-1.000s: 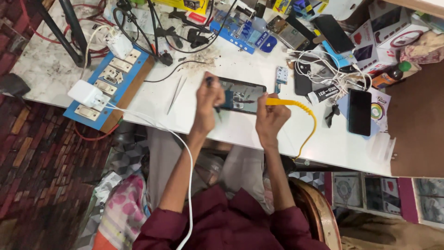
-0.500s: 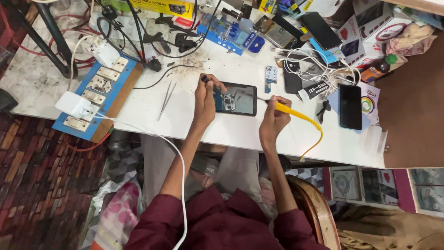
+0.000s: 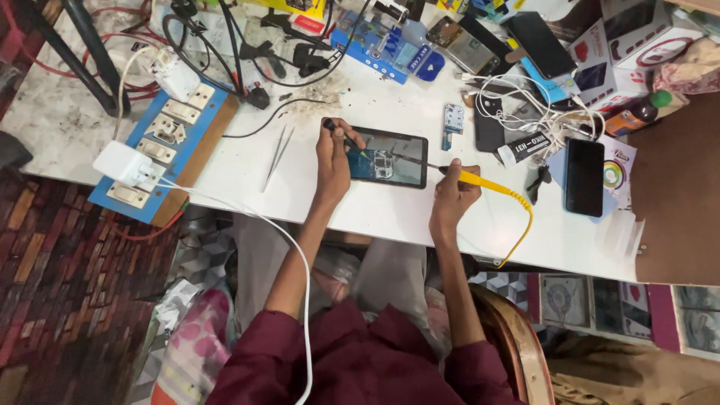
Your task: The person uses a soldering iron and a small tool to work on a tablet's internal circuit board. They repeatedly apply the soldering iron to specific points on the board while holding the device steady with the other hand.
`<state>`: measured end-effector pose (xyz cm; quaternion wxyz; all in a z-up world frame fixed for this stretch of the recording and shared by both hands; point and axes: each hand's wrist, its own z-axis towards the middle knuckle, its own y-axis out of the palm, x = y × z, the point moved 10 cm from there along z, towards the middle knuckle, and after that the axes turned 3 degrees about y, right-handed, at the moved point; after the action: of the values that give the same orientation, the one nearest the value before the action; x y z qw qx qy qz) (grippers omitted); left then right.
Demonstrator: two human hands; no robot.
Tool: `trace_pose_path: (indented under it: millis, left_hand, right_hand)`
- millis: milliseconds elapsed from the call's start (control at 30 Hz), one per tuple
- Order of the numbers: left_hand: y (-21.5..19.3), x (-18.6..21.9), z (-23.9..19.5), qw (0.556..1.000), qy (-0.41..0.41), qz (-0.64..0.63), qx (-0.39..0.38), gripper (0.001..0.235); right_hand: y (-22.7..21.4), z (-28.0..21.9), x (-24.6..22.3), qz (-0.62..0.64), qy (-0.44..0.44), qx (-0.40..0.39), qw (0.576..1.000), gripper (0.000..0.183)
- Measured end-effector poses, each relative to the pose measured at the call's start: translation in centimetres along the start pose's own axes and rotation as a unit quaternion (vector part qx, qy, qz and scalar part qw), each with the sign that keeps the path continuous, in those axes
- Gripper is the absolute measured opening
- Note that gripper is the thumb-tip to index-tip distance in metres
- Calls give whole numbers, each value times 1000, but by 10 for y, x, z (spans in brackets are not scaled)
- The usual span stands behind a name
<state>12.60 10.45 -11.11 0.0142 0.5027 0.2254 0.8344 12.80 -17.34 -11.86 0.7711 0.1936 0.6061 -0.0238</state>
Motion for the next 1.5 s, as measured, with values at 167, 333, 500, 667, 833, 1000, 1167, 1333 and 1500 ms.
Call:
trace_pose_path:
  millis: [167, 333, 500, 667, 833, 1000, 1167, 1333, 1500]
  left_hand:
    - [-1, 3, 4, 999, -3, 35, 8, 28]
    - [3, 5, 2, 999, 9, 45, -8, 26]
    - [1, 7, 2, 999, 2, 37, -5, 23]
    - [8, 14, -2, 997, -3, 66, -41, 24]
    - [6, 20, -2, 995, 15, 95, -34, 24]
    - [6, 17, 1, 995, 17, 91, -42, 24]
    - [6, 12, -1, 993, 10, 107, -41, 26]
    - [10, 14, -1, 995, 14, 84, -51, 24]
    - [3, 17, 2, 998, 21, 51, -22, 26]
  right_hand:
    - [-9, 0, 4, 12, 26, 29, 999, 34]
    - [-9, 1, 6, -18, 24, 20, 999, 32]
    - [-9, 1, 5, -34, 16, 16, 999, 32]
    - [-11, 2, 8, -49, 21, 17, 998, 32]
    - [-10, 2, 10, -2, 15, 7, 1000, 34]
    - [-9, 2, 6, -26, 19, 20, 999, 34]
    - [-9, -1, 1, -60, 5, 22, 998, 34]
    - [-9, -1, 2, -56, 3, 21, 998, 35]
    - [-10, 1, 3, -49, 0, 16, 999, 35]
